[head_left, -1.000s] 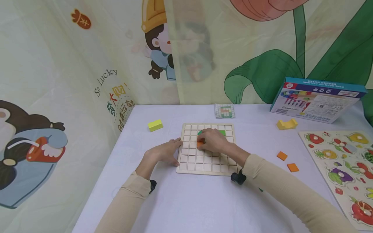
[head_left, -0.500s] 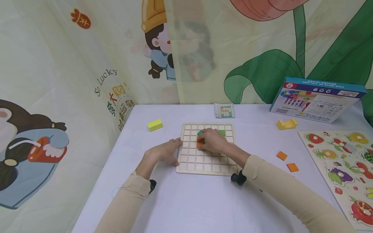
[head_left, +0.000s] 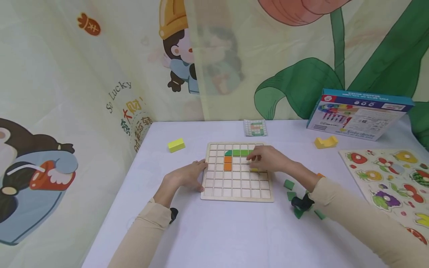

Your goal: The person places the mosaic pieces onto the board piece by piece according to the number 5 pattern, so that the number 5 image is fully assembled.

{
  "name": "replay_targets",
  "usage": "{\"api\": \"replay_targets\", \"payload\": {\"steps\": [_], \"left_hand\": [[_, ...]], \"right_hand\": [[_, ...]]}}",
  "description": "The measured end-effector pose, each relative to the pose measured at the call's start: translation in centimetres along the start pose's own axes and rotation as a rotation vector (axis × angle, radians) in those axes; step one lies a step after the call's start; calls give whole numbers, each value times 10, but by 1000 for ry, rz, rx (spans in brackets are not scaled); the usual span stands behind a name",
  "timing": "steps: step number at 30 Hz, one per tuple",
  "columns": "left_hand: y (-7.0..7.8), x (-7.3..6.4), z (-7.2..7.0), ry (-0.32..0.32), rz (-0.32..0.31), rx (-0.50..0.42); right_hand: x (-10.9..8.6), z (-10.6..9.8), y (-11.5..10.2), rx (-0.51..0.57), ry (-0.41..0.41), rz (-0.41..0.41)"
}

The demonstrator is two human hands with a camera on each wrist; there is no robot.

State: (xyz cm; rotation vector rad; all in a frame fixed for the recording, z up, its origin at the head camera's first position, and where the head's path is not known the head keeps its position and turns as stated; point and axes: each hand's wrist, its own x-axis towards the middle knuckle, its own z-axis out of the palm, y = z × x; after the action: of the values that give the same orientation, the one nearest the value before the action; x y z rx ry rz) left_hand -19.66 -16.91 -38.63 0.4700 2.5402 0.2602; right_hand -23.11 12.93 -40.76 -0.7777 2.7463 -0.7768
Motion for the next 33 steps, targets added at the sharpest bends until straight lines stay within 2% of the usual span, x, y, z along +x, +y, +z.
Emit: {"api": "replay_targets", "payload": {"steps": [3, 10, 16, 21, 33], "left_hand": [[-1, 0, 0, -2, 1, 2], [-1, 1, -1, -11, 10, 3], [-1, 1, -2, -11, 19, 3], [-2, 0, -2, -11, 20, -1], [-3, 2, 0, -9, 23, -10]], "right_hand": [[-23, -17, 23, -8, -9, 89], [-91, -47, 82, 6, -29, 289], [-131, -59, 109, -7, -72, 369], [-142, -54, 109, -48, -58, 359], [-142, -48, 99, -79, -19, 400]]}}
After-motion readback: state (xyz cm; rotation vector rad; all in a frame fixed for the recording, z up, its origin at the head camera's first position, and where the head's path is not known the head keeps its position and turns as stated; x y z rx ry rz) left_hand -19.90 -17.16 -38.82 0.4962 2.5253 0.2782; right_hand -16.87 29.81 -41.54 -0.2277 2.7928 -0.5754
